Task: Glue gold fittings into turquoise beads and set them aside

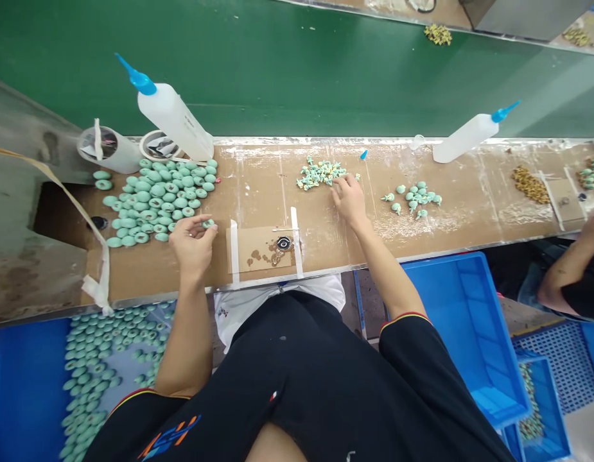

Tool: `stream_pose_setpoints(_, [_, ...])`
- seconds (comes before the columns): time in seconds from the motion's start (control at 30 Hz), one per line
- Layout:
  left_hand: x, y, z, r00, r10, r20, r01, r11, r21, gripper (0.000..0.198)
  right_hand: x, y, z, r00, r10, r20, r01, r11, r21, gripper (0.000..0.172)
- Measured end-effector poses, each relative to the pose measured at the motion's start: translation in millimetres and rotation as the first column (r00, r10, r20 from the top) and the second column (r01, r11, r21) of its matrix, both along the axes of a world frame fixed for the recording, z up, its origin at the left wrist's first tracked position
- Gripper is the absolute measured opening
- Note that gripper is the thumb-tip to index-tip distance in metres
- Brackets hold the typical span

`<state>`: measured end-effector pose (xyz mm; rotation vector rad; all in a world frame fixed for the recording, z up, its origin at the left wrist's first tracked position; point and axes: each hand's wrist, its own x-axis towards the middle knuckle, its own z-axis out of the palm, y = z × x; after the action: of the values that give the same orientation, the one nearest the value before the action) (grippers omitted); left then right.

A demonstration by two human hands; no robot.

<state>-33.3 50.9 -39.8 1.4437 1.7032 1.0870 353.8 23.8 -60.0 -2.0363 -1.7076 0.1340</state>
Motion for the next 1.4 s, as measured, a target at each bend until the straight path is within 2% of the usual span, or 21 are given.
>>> stream_pose_setpoints(0.13, [-6,-22,3.2,0.986,-0.002,0.168,0.001,1.0,0.007,0.026,-16,34,-3.0,0.998,-0.058,-0.024,0.056,0.997,-0.06,0.016])
stream_pose_setpoints(0.27, [-10,-38,8.5,0.974,-0.004,0.228,0.009,1.0,-0.02,0.032,-8,41,-3.8,0.995,-0.095,-0.015,0.093,0.99,-0.105,0.005])
stream_pose_setpoints(0.4, [-4,-47,15.4,0.931,-0.007,0.364,0.023,0.999,-0.04,0.04,0,23,0.3,0.995,-0.093,0.034,0.096,0.989,-0.116,0.007])
stream_pose_setpoints(0.5, [3,-50,20.1,0.906,-0.035,0.423,0.053,0.998,-0.03,0.038,-3,0,4.8,0.992,-0.112,0.05,0.118,0.983,-0.138,0.01])
stream_pose_setpoints(0.7, [11,-49,21.1,0.872,-0.132,0.47,0.158,0.987,-0.015,0.037,-13,-41,6.1,0.982,-0.171,-0.081,0.164,0.983,-0.088,0.019])
stream_pose_setpoints(0.87, [14,-50,21.7,0.855,-0.147,0.497,0.175,0.985,-0.009,0.038,-15,-58,-0.1,0.978,-0.181,-0.099,0.178,0.983,-0.037,0.021])
stream_pose_setpoints(1.03, [16,-52,25.1,0.835,-0.146,0.531,0.184,0.983,-0.018,0.038,-7,-56,3.4,0.988,-0.102,-0.114,0.095,0.993,-0.066,0.014])
stream_pose_setpoints(1.13, [17,-53,26.8,0.837,-0.151,0.526,0.194,0.981,-0.028,0.039,-12,-56,15.6,0.985,-0.009,-0.175,-0.001,0.999,-0.055,0.013])
stream_pose_setpoints(1.2, [18,-53,27.1,0.836,-0.154,0.527,0.201,0.979,-0.033,0.04,-23,-60,28.3,0.969,0.107,-0.222,-0.12,0.992,-0.046,0.015])
stream_pose_setpoints(1.27, [19,-54,26.3,0.831,-0.155,0.534,0.203,0.979,-0.032,0.041,-40,-65,43.2,0.936,0.248,-0.25,-0.272,0.96,-0.062,0.016])
stream_pose_setpoints(1.4, [22,-56,22.2,0.826,-0.157,0.541,0.202,0.979,-0.026,0.04,-75,-73,67.5,0.836,0.489,-0.248,-0.528,0.84,-0.123,0.017])
